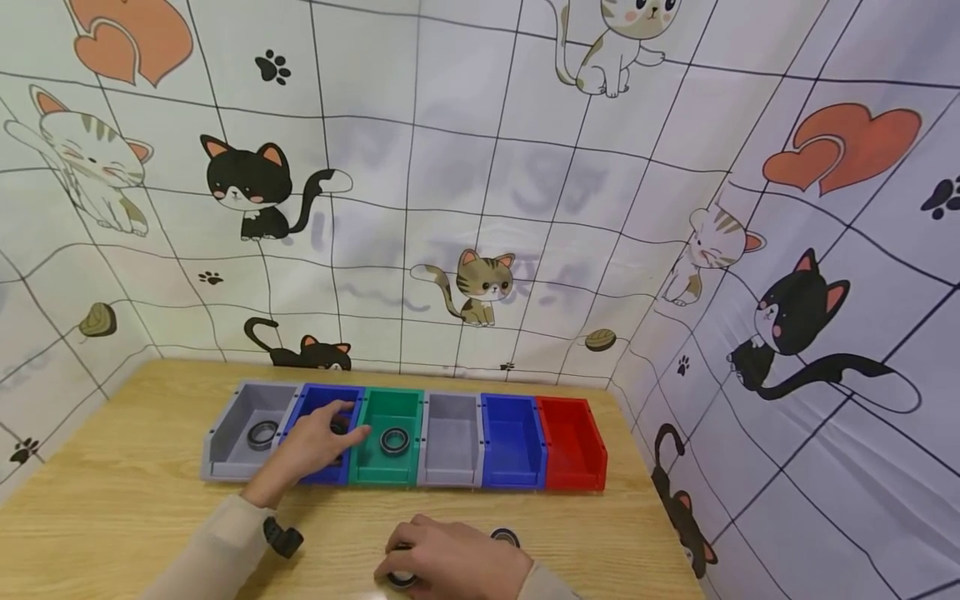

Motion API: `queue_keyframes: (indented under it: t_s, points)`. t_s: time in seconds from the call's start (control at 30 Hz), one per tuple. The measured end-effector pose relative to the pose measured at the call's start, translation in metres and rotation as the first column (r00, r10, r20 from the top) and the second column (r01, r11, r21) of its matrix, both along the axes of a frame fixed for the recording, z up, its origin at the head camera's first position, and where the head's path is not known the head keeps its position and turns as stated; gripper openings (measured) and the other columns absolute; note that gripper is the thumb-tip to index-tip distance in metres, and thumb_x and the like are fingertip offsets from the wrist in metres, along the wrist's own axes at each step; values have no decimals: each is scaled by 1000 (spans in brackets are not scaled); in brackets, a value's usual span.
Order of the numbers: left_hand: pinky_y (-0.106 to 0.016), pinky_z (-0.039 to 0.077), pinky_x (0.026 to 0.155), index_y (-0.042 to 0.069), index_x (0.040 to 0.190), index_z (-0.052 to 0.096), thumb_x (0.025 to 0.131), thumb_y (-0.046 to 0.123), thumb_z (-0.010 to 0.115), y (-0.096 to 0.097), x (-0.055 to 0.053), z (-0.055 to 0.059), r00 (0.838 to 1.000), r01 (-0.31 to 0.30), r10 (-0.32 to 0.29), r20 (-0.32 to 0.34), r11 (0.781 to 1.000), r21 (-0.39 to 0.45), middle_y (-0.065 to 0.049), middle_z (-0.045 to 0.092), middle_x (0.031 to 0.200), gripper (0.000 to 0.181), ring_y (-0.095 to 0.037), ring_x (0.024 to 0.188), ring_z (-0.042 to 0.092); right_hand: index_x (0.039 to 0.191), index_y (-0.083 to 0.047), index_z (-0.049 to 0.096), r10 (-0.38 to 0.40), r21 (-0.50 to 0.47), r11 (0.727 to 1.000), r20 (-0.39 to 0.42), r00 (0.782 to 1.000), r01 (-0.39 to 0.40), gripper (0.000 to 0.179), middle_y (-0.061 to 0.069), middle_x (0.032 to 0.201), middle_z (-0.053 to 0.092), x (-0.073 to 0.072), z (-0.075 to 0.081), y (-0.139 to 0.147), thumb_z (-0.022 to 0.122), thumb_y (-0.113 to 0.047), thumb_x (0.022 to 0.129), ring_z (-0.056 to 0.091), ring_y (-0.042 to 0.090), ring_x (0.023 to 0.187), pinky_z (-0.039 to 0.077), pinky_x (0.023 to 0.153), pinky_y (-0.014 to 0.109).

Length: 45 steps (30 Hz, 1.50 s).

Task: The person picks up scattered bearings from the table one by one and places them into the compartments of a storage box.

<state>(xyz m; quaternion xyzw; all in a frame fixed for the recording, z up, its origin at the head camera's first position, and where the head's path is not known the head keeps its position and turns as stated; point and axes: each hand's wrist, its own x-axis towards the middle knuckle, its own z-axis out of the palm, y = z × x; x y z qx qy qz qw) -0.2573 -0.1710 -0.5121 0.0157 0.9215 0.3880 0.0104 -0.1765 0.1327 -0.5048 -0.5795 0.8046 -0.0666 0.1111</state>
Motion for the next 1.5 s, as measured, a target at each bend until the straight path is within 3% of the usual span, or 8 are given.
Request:
queue_keyframes:
  t_s: [0.4, 0.6, 0.97, 1.2, 1.5]
  points:
    - [-58, 69, 95, -1, 166, 58, 110, 46, 82, -1, -1, 2, 1000, 6, -6, 10, 1000, 14, -20, 82, 136, 77, -29, 107, 82, 150, -35, 78, -17, 25, 1000, 64, 998, 15, 39, -14, 145, 76, 0, 6, -2, 82, -27, 112, 67, -2, 129, 55, 106, 6]
    - [-57, 69, 94, -1, 169, 55, 110, 46, 81, -1, -2, 5, 999, 17, -18, 28, 999, 29, -22, 80, 139, 79, -26, 101, 82, 149, -36, 78, -19, 24, 1000, 61, 998, 18, 38, -15, 145, 77, -1, 8, -1, 82, -27, 112, 67, -3, 129, 55, 107, 6]
    - [-49, 69, 88, -1, 171, 50, 111, 41, 82, 1, -1, 11, 996, 5, -18, 92, 991, 136, -26, 74, 144, 81, -22, 98, 81, 150, -38, 77, -122, 11, 992, 150, 981, 122, 43, -14, 150, 74, -6, 20, 7, 84, -24, 110, 67, 0, 133, 63, 108, 17]
    - [-48, 71, 88, 0, 173, 47, 111, 38, 82, 0, -1, 10, 991, -6, -20, 134, 982, 187, -28, 71, 148, 81, -26, 101, 81, 150, -33, 77, -136, -7, 991, 98, 986, 137, 43, -8, 153, 72, -14, 30, 13, 84, -22, 109, 67, 5, 134, 62, 110, 18]
    - [-46, 73, 85, -2, 172, 46, 110, 34, 83, 2, 0, 9, 990, -9, -24, 140, 974, 226, -30, 69, 147, 81, -25, 98, 80, 147, -24, 78, -156, -66, 986, 0, 988, 156, 41, -3, 151, 73, -25, 41, 23, 87, -17, 107, 70, 12, 137, 64, 114, 25]
